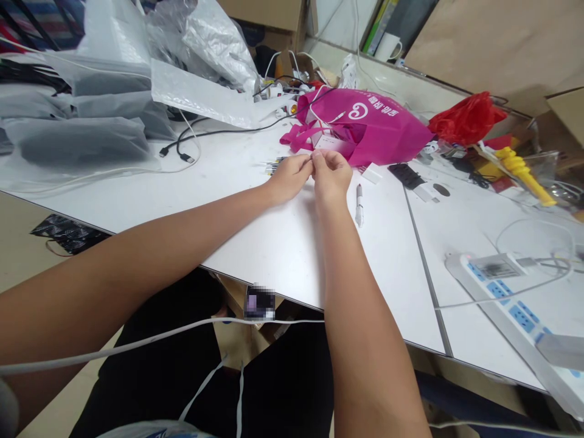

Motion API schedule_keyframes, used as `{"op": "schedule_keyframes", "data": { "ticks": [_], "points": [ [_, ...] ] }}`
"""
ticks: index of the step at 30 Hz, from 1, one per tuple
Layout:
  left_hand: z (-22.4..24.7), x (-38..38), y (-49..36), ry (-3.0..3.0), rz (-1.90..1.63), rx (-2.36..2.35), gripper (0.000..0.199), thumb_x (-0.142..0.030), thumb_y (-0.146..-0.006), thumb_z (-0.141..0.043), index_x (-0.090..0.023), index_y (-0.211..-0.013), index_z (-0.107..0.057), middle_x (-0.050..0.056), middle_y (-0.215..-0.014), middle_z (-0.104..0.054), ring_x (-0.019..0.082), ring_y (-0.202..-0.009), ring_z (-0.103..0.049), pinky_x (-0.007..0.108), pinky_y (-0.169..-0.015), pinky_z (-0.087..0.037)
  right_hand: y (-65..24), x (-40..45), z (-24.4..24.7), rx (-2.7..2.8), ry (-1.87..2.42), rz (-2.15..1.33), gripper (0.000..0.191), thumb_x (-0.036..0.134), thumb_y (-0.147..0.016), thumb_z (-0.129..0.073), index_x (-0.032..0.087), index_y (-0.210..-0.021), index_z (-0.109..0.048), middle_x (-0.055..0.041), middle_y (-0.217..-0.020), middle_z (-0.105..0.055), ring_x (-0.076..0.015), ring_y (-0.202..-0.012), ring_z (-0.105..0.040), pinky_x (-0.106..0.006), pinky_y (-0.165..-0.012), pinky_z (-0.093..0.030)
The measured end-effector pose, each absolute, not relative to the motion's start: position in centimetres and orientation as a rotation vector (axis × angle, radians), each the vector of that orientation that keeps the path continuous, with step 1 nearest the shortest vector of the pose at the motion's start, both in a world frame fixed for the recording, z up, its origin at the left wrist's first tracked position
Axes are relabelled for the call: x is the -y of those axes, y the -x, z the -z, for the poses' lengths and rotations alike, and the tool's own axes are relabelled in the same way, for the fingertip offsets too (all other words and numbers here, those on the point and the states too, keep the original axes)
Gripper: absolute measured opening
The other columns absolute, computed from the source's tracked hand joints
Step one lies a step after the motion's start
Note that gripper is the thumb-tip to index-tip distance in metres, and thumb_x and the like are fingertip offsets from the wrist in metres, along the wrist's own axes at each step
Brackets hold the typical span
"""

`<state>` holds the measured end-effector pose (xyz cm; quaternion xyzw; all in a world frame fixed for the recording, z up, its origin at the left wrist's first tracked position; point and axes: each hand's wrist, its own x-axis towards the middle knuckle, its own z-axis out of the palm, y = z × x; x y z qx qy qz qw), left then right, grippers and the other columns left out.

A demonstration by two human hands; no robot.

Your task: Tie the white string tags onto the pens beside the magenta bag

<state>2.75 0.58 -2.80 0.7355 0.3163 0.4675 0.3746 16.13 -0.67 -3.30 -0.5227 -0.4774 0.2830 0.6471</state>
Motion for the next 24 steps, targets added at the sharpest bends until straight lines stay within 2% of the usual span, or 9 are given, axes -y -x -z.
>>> {"op": "schedule_keyframes", "data": {
  "ticks": [6,12,15,18,21,24],
  "points": [
    [2.2,0.0,-2.6,-1.907,-1.129,-0.860,0.037,-0.031,-0.113,-0.056,-0.022,-0.077,-0.056,0.005,-0.087,-0.070,0.020,-0.092,-0.065,0.035,-0.091,-0.048,-16.8,0.4,3.2,1.057,1.222,-0.594,0.040,0.062,-0.093,-0.086,0.024,-0.100,-0.074,-0.0037,-0.096,-0.077,-0.0191,-0.091,-0.076,-0.032,-0.075,-0.064],
    [2.5,0.4,-2.8,-1.714,-1.037,-0.749,0.048,-0.052,-0.118,-0.048,-0.023,-0.083,-0.060,0.003,-0.079,-0.063,0.018,-0.082,-0.064,0.033,-0.079,-0.050,-17.0,0.1,3.6,0.995,1.236,-0.566,0.044,0.066,-0.091,-0.087,0.026,-0.107,-0.073,-0.0030,-0.101,-0.077,-0.0192,-0.089,-0.074,-0.030,-0.068,-0.061],
    [2.4,0.3,-3.0,-1.554,-1.027,-0.780,0.057,-0.069,-0.117,-0.044,-0.024,-0.084,-0.055,0.001,-0.072,-0.053,0.017,-0.073,-0.060,0.032,-0.068,-0.047,-16.1,0.5,3.4,1.040,1.238,-0.573,0.041,0.063,-0.093,-0.086,0.026,-0.105,-0.074,-0.0030,-0.101,-0.077,-0.0194,-0.092,-0.075,-0.031,-0.071,-0.062],
    [1.8,0.3,-3.0,-1.396,-0.996,-0.805,0.067,-0.085,-0.113,-0.036,-0.025,-0.084,-0.052,-0.001,-0.065,-0.042,0.016,-0.062,-0.051,0.032,-0.058,-0.038,-14.9,1.1,2.8,1.122,1.224,-0.545,0.036,0.058,-0.094,-0.087,0.025,-0.103,-0.074,-0.0038,-0.101,-0.078,-0.0217,-0.101,-0.078,-0.035,-0.080,-0.065],
    [1.4,0.4,-3.0,-1.281,-0.981,-0.791,0.072,-0.090,-0.109,-0.033,-0.026,-0.082,-0.051,-0.001,-0.063,-0.037,0.015,-0.057,-0.043,0.034,-0.056,-0.029,-14.1,1.9,2.1,1.189,1.193,-0.511,0.027,0.049,-0.096,-0.086,0.025,-0.098,-0.076,-0.0052,-0.101,-0.080,-0.0247,-0.108,-0.079,-0.040,-0.091,-0.067],
    [1.3,0.2,-2.9,-1.215,-0.989,-0.783,0.075,-0.095,-0.104,-0.035,-0.026,-0.079,-0.049,0.000,-0.061,-0.037,0.016,-0.057,-0.040,0.037,-0.057,-0.027,-13.6,2.6,1.6,1.260,1.219,-0.487,0.020,0.044,-0.098,-0.082,0.025,-0.097,-0.080,-0.0059,-0.100,-0.081,-0.0268,-0.110,-0.079,-0.044,-0.097,-0.068]
  ]
}}
